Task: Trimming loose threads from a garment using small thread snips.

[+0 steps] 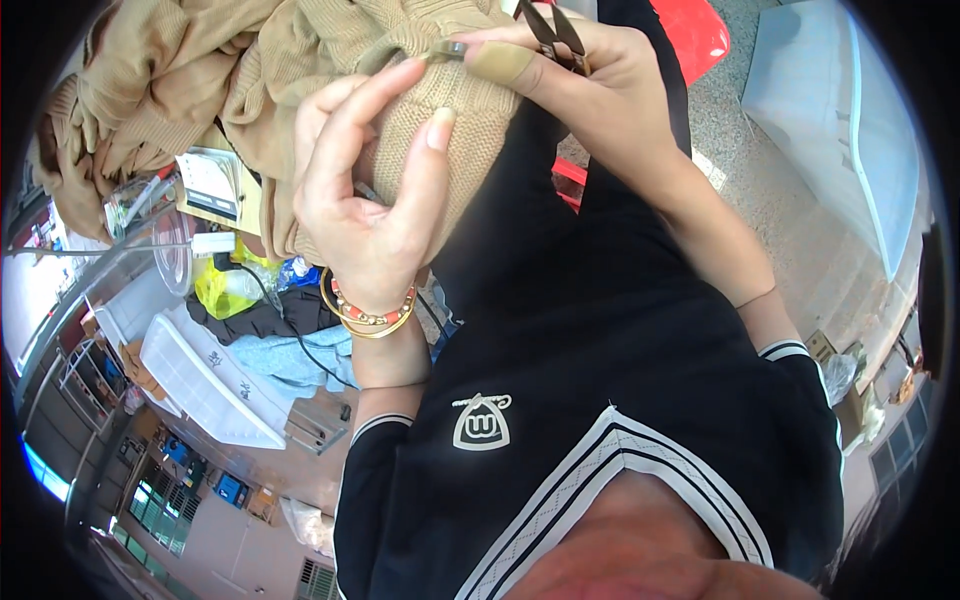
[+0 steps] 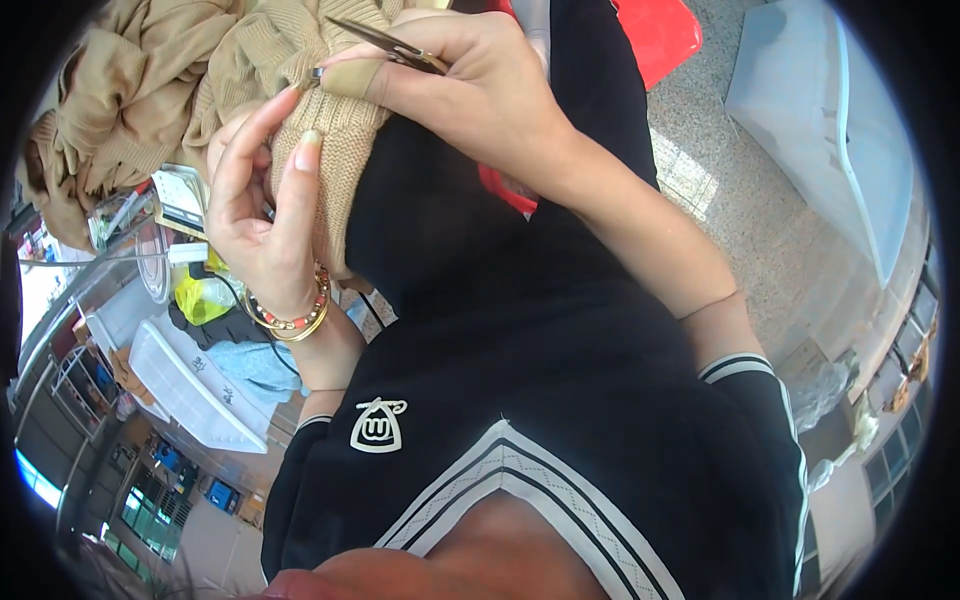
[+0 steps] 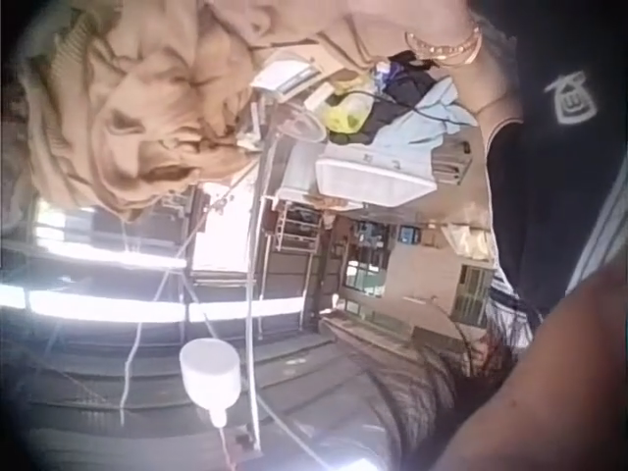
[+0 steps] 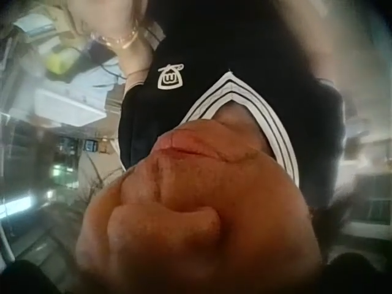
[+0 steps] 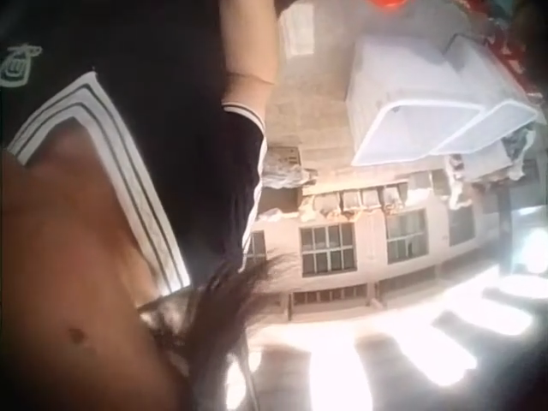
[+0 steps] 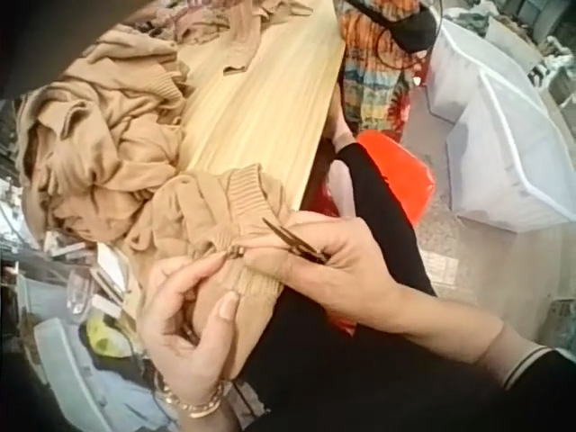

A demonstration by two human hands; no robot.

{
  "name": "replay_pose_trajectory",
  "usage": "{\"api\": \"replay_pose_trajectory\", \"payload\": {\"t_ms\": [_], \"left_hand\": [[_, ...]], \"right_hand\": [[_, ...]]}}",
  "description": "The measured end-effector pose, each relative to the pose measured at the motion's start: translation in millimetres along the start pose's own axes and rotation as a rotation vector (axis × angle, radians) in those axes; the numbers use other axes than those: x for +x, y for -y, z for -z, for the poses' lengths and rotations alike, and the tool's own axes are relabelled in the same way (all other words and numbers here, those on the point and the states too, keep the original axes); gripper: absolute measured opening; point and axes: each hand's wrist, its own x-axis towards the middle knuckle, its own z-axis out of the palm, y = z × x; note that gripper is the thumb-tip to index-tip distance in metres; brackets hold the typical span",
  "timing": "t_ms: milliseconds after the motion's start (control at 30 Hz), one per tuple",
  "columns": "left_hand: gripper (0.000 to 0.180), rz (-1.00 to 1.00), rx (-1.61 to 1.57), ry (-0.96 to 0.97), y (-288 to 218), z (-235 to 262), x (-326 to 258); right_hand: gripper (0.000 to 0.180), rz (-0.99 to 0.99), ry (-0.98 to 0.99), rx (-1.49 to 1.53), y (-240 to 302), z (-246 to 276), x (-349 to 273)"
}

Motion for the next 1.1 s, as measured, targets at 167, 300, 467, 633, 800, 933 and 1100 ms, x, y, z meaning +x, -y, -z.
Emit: {"api": "replay_pose_trajectory", "payload": {"t_ms": [167, 300, 467, 633, 800, 933, 1100], "left_hand": [[0.036, -0.009, 0.050, -0.055, 1.1, -2.6, -1.7], [0.036, -0.004, 0.060, -0.056, 0.8, -2.0, 1.1], [0.025, 0.078, -0.036, -0.022, 0.5, 0.5, 11.6], [0.017, 0.033, -0.058, 0.204, 2.8, 11.9, 30.6], [0.018, 0.189, -0.149, 0.253, -21.4, 14.8, 34.1], [0.022, 0.157, -0.018, 0.201, -52.4, 8.0, 17.6], [0.019, 0.093, -0.030, 0.021, -37.4, -4.1, 10.3]], "right_hand": [[0.013, -0.374, -0.148, 0.110, 5.0, -7.0, -6.5], [0.016, -0.391, -0.145, 0.133, 6.1, -8.7, -6.8], [0.018, -0.353, -0.225, 0.196, 2.0, -14.6, -11.5], [0.016, -0.185, -0.224, 0.067, -4.3, -12.7, -14.0], [0.015, -0.158, -0.250, 0.117, 6.4, -10.8, -11.8], [0.019, -0.259, -0.230, 0.330, 20.3, -5.1, -15.6], [0.022, -0.478, -0.309, 0.606, 16.1, -10.9, -19.9]]}}
